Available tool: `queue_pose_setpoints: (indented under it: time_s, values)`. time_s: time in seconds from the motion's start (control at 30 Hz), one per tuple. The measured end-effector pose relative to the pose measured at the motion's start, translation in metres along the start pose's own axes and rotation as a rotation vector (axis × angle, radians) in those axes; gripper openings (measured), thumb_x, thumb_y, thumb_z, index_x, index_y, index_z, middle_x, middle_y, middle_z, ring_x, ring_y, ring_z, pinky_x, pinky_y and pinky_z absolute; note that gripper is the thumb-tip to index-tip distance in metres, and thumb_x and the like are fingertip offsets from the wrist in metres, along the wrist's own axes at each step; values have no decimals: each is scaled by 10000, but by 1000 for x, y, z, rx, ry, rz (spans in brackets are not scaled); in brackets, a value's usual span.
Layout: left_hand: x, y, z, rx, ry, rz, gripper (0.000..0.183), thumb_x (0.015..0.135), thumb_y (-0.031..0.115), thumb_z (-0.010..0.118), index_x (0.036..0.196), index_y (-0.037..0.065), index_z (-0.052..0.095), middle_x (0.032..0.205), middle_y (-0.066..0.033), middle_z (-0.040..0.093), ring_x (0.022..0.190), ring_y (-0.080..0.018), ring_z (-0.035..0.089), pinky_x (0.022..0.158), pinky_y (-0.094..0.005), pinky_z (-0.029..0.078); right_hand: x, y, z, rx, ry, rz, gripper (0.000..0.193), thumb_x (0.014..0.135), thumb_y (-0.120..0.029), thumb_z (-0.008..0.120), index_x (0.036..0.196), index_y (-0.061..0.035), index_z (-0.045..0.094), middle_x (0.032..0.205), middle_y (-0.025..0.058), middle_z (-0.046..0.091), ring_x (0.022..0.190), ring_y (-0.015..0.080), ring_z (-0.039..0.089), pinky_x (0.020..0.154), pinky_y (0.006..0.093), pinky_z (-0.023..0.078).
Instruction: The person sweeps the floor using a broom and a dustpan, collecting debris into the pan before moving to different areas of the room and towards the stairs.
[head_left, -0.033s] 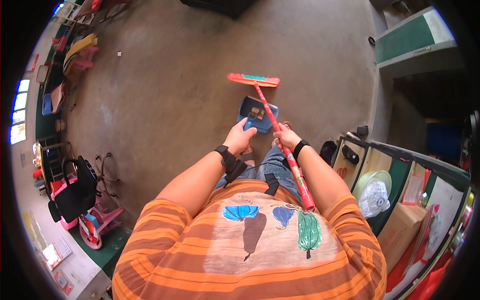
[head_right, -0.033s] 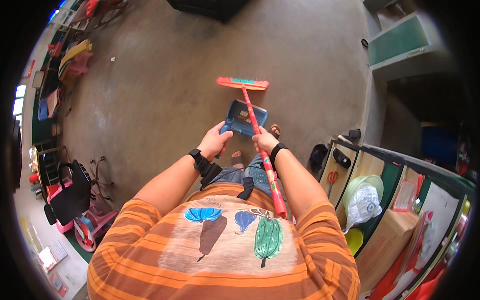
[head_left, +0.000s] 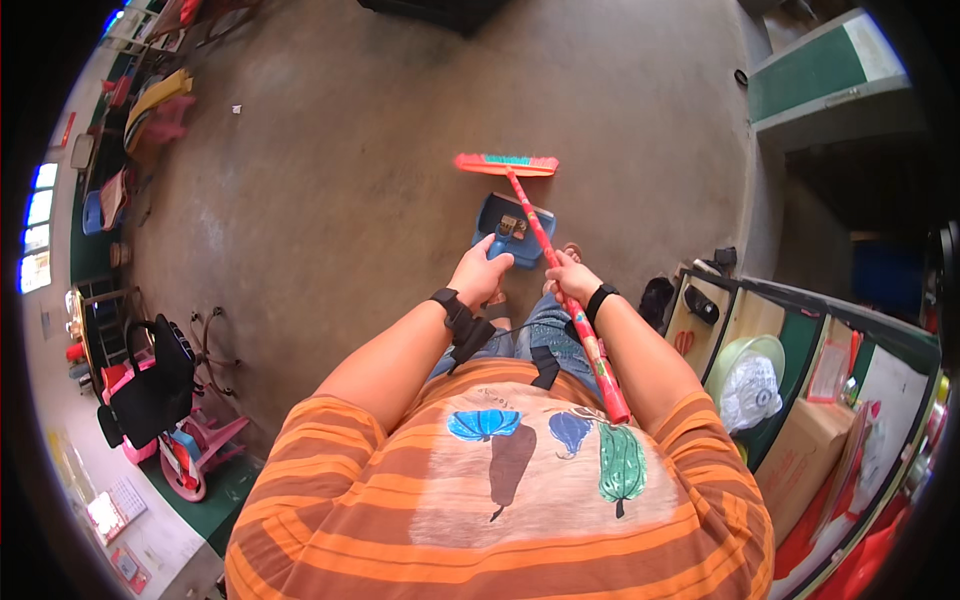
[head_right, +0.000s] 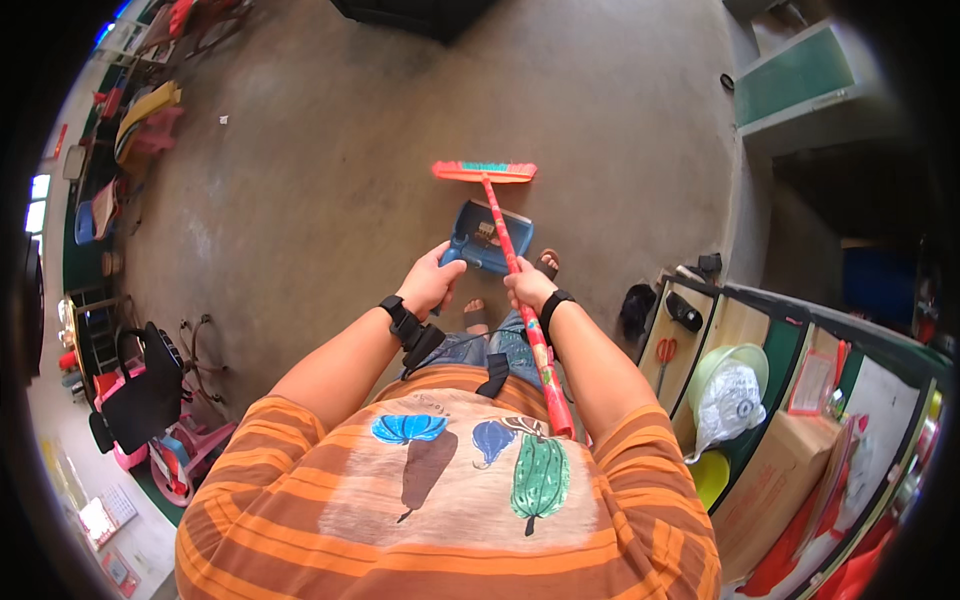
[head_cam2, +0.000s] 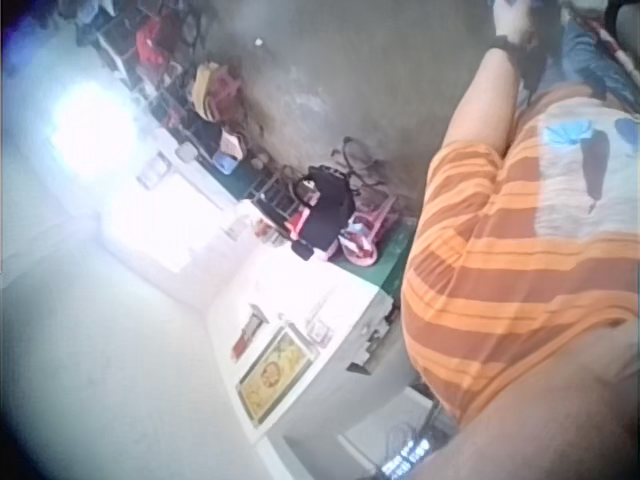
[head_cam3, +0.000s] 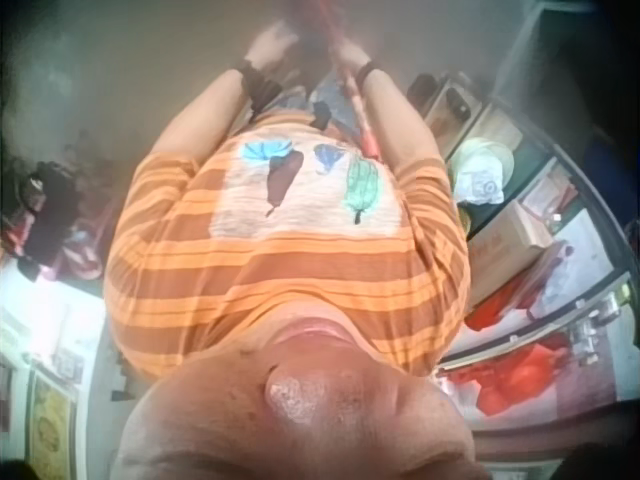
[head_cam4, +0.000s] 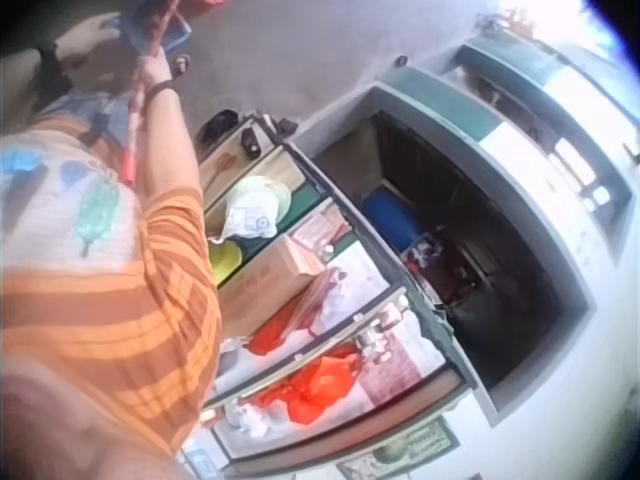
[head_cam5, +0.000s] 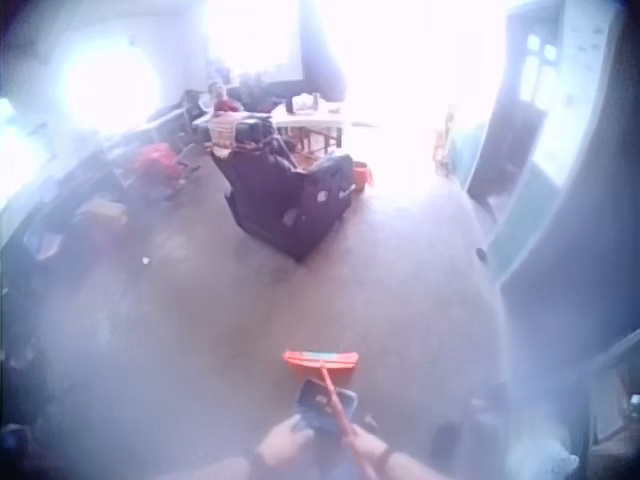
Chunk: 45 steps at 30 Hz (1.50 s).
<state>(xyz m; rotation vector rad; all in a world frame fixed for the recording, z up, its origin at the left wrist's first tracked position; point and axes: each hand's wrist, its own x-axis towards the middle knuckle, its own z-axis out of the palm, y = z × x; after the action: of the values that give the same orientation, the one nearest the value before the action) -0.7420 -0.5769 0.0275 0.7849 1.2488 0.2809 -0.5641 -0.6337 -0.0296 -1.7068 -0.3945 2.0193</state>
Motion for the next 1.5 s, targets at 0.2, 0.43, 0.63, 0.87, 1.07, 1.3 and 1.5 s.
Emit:
queue_pose_setpoints:
  time_s: [0.2,0.43,0.63,0.87,1.07,1.3,1.5]
  values:
    - [-5,-17,-9,30,-31,39,316,797,107,493,1104,59,438,494,5,398,346,-94,371,316,-244,298,-69,42,12,25,-102,115,290,825,-115,451,1099,-125,357,538,-6,409,352,91,399,299,232,329]
    - [-23,-42,-15,-17,-38,45,347,794,104,497,1131,53,427,494,7,404,345,-88,360,314,-241,290,-112,41,21,28,-32,92,613,832,-129,445,1361,-175,139,578,5,419,359,89,389,299,239,330]
    - [-45,-60,0,44,-33,39,366,799,111,493,1151,43,421,491,11,408,335,-83,346,314,-234,275,-68,59,24,-56,12,-3,652,817,-144,443,1366,-174,92,565,5,434,380,94,403,332,244,354]
    - [-52,-85,11,9,7,15,243,806,124,494,1045,85,472,522,14,401,356,-82,361,327,-228,313,-93,127,15,143,-92,100,652,814,-127,446,1361,-184,96,562,2,433,366,102,401,315,256,340]
    - [-75,-108,19,42,1,58,175,810,126,491,978,78,483,519,19,395,362,-77,358,338,-226,319,-155,155,0,38,-83,91,641,815,-125,452,1366,-176,128,563,-2,430,356,87,389,306,235,323]
    - [-106,-121,49,103,-86,63,363,805,116,489,1161,72,439,504,19,395,345,-79,357,318,-224,307,-130,164,-6,25,20,-51,670,808,-128,441,1369,-164,77,565,18,454,385,107,423,331,255,366]
    - [-90,-140,64,185,-136,50,449,796,106,494,1231,76,389,505,9,403,340,-91,367,312,-233,297,-116,203,-11,132,40,26,610,801,-125,445,1333,-186,154,554,19,444,378,114,418,318,277,368]
